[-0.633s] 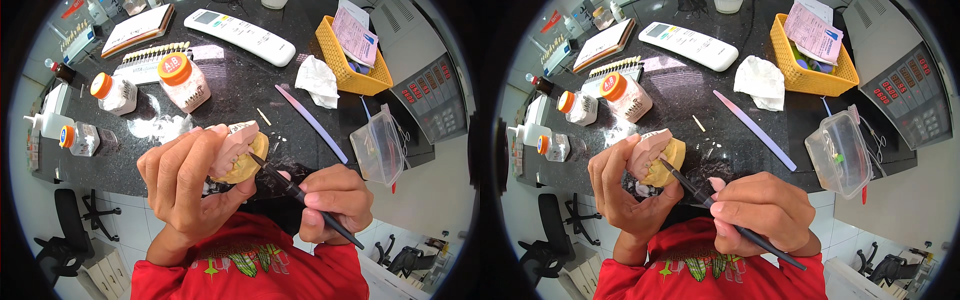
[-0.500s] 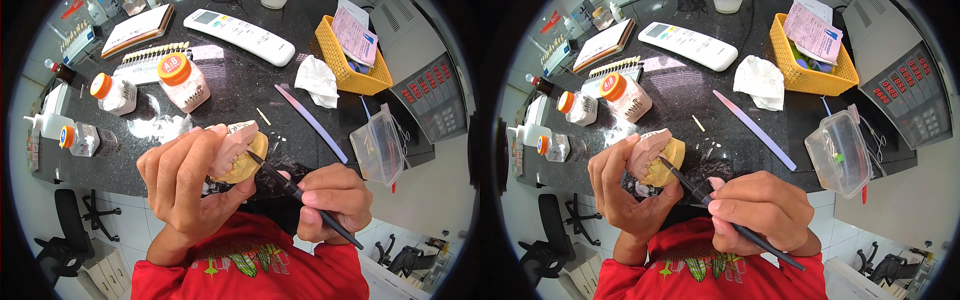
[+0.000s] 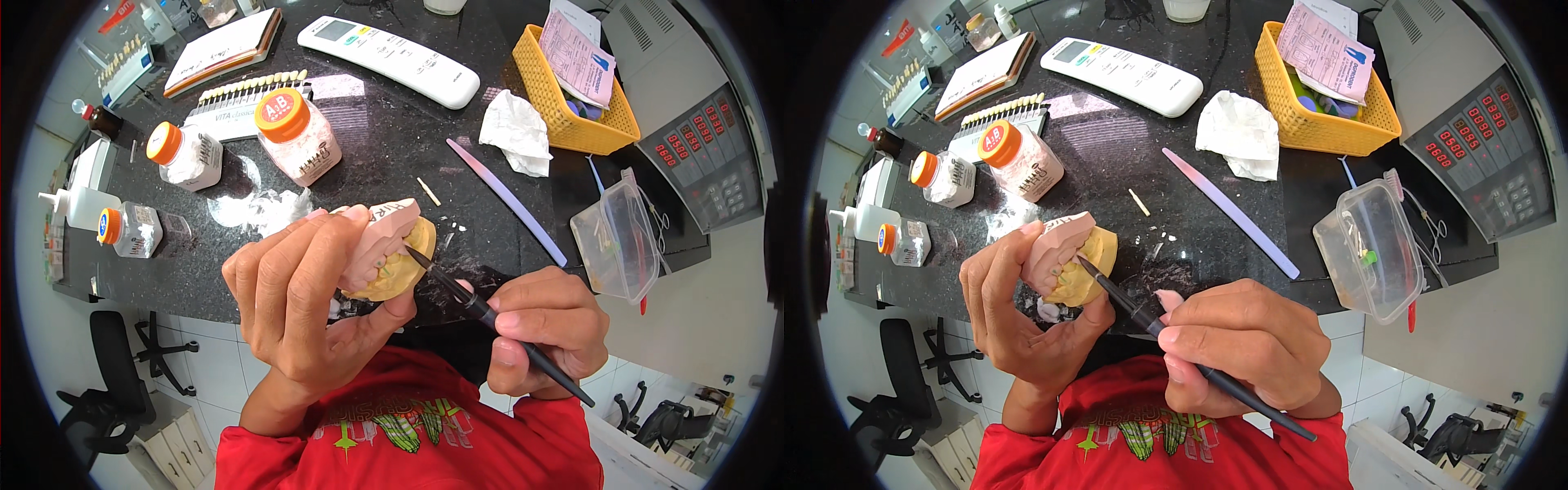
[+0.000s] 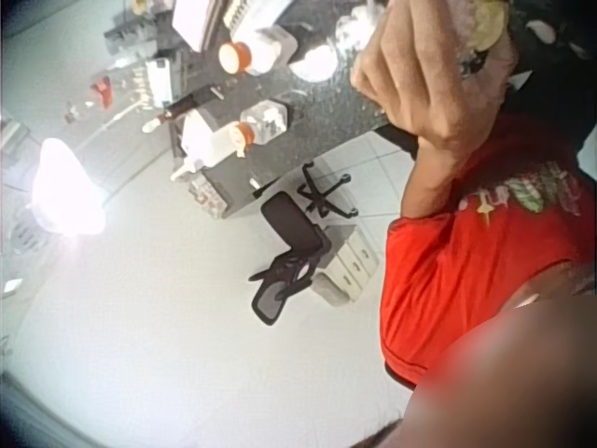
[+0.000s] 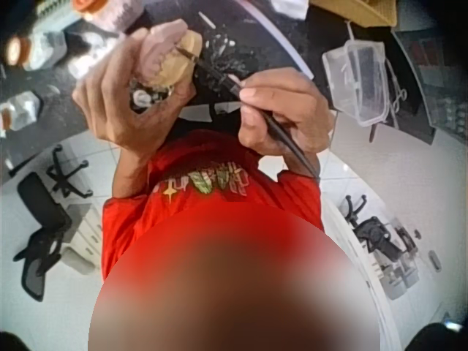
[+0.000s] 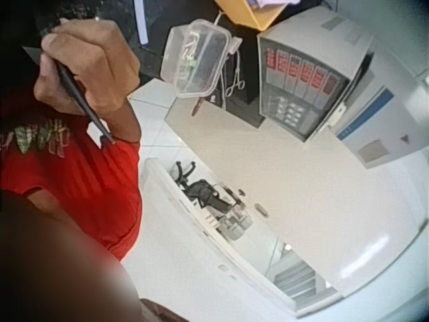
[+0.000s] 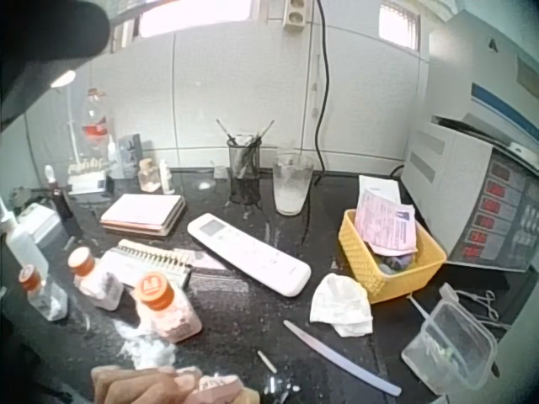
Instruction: Applying and shaping pink dental material onto a plaster dental cast using a brush and a small tool.
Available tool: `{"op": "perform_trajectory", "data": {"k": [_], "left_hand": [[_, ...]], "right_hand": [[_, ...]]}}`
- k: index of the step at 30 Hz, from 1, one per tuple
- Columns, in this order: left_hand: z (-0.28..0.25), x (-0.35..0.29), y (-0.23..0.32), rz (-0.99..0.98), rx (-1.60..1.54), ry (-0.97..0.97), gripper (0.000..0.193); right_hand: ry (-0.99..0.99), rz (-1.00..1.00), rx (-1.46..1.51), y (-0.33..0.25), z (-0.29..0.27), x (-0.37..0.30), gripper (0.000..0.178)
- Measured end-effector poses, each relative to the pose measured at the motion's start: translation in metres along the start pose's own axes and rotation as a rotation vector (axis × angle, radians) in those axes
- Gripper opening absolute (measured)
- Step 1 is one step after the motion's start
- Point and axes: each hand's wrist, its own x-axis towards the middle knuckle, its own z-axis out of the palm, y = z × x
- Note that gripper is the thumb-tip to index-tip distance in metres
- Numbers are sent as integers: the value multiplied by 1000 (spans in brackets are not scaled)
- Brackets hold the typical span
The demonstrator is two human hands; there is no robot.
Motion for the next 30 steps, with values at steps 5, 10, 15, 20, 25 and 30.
{"op": "perform_trajectory", "data": {"k": [5,10,15,20,25,30], "left_hand": [[0,-1,0,-1,2,0,59],[-1,0,0,3,8,-3,59],[-1,-1,0,4,10,-6,59],[-1,-2,-1,1,2,-10,60],[-1,-1,1,-6,-7,-14,60],[-2,-1,0,2,3,-17,60]], "right_hand": [[-6,4,2,0,-1,1,24],[-1,16,9,-1,-1,1,24],[22,26,35,0,0,-2,23],[-11,2,27,0,0,-1,23],[-15,-6,12,1,-1,-1,23],[14,2,35,0,0,-2,23]]}}
